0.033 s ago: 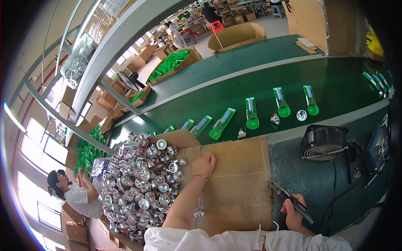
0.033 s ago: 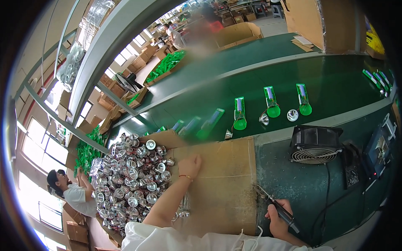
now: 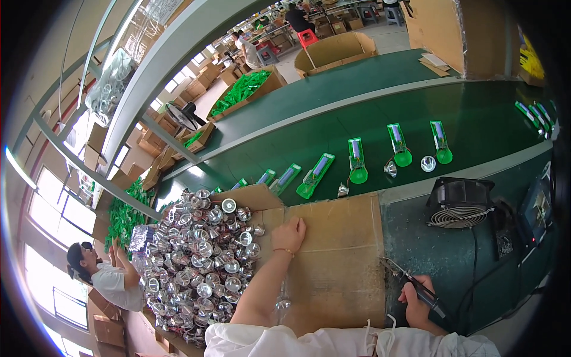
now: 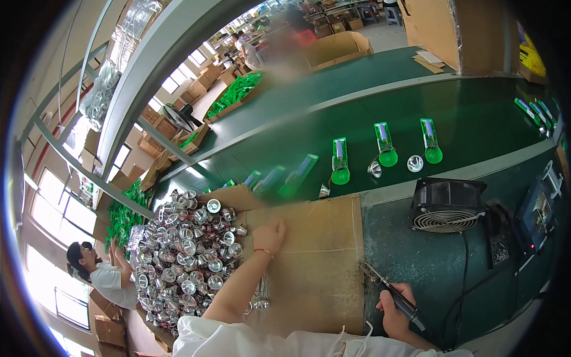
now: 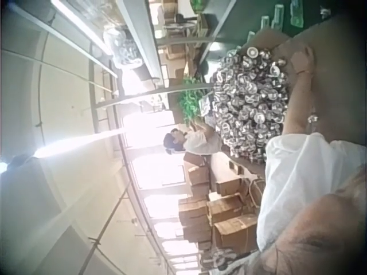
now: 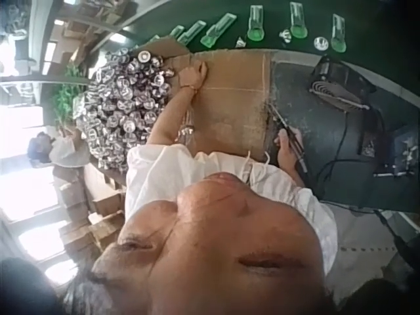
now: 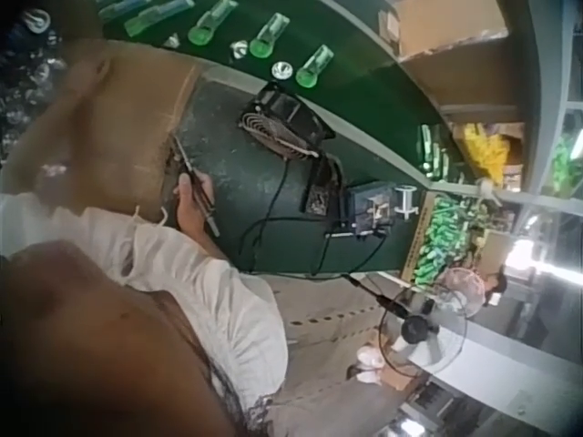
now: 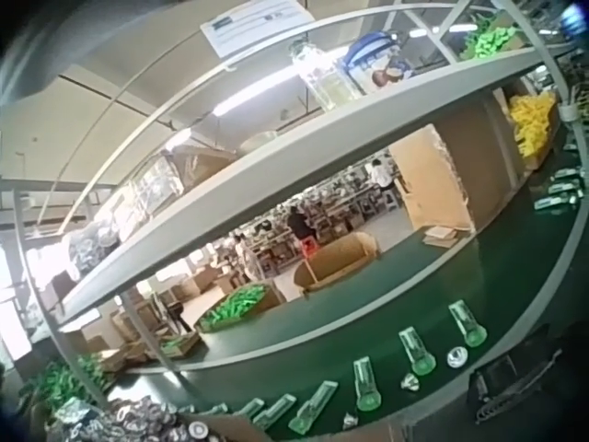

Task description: Soldering electrical components onto circuit boards at a factory workstation.

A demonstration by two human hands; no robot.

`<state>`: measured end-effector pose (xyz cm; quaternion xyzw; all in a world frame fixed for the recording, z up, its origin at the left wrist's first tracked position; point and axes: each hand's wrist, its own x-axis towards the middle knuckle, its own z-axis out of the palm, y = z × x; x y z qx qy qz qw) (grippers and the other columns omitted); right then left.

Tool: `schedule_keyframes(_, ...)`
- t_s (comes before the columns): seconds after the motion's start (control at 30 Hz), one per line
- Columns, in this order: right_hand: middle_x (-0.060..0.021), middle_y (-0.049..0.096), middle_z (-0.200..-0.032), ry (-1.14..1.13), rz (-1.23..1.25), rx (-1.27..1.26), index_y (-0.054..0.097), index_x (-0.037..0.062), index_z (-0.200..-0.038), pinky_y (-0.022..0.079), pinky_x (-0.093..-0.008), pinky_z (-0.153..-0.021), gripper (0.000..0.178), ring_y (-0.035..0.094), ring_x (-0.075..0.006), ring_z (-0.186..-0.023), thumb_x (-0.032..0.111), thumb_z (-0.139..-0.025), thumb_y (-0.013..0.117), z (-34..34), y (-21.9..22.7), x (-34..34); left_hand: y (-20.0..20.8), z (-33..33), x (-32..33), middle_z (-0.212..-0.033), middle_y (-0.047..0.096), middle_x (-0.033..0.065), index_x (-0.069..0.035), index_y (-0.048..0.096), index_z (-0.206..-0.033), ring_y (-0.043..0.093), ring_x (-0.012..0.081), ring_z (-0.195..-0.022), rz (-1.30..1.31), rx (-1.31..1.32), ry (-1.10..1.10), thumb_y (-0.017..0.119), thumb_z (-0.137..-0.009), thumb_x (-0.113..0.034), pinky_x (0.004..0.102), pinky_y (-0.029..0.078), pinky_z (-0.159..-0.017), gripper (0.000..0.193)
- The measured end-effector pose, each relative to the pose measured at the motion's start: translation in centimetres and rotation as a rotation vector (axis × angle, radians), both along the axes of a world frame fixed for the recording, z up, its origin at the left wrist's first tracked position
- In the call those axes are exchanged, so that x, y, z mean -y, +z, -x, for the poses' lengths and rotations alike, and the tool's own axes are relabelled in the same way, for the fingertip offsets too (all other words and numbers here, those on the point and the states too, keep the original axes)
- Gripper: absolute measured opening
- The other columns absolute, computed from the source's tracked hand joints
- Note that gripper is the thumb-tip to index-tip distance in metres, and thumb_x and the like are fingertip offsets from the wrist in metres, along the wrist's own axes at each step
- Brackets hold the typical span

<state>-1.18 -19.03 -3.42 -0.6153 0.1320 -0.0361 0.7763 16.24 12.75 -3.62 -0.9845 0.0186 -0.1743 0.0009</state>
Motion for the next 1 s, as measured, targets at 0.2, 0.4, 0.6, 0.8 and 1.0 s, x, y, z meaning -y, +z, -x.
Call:
schedule_keyframes(0.2,-0.0053,0.053,-0.069,-0.017,-0.008,0.010,0.046,0.0000,-0.090,0.042,-0.0206,-0.047,0.019,0.051,-0.0083,-0.052,0.014,-0.082,0.056,0.01,-0.43,0.04,0.41,0.04,0.37,-0.060,0.059,0.0109,-0.010,0.053,-0.066,0.057,0.0307,-0.052,-0.018,-0.033,0.007,0.048,-0.082,-0.028,0.0431,0.045,-0.048,0.024)
schedule_keyframes(0.4,-0.0040,0.052,-0.064,-0.028,0.021,0.035,0.044,0.0014,-0.088,0.040,-0.0203,-0.045,0.015,0.049,-0.0084,-0.049,0.012,-0.082,0.052,-0.10,0.00,-0.22,-0.18,-0.07,-0.18,-0.060,0.058,0.0113,-0.010,0.053,-0.065,0.057,0.0314,-0.051,0.010,-0.003,-0.011,0.048,-0.082,-0.028,0.0435,0.045,-0.048,0.025)
schedule_keyframes(0.6,-0.0039,0.052,-0.065,-0.015,0.013,0.031,0.044,0.0014,-0.088,0.040,-0.0202,-0.045,0.016,0.050,-0.0085,-0.050,0.014,-0.083,0.053,-0.09,0.01,-0.11,-0.19,-0.06,-0.17,-0.060,0.058,0.0121,-0.010,0.053,-0.066,0.057,0.0323,-0.051,-0.025,-0.044,0.016,0.048,-0.082,-0.029,0.0447,0.044,-0.047,0.025)
schedule_keyframes(0.8,-0.0036,0.052,-0.065,-0.026,-0.010,0.015,0.045,0.0015,-0.088,0.040,-0.0203,-0.045,0.016,0.050,-0.0086,-0.050,0.014,-0.083,0.053,-0.21,0.33,-0.09,-0.30,-0.14,-0.24,-0.060,0.058,0.0124,-0.010,0.052,-0.067,0.057,0.0328,-0.051,-0.009,0.002,-0.014,0.049,-0.082,-0.029,0.0451,0.044,-0.046,0.024)
schedule_keyframes(1.0,-0.0036,0.052,-0.066,-0.043,-0.031,0.008,0.045,0.0017,-0.089,0.040,-0.0202,-0.045,0.015,0.050,-0.0086,-0.049,0.013,-0.083,0.053,-0.24,0.20,0.00,0.07,-0.10,0.09,-0.060,0.058,0.0116,-0.010,0.053,-0.067,0.057,0.0325,-0.051,-0.013,-0.019,0.001,0.049,-0.082,-0.029,0.0449,0.044,-0.046,0.024)
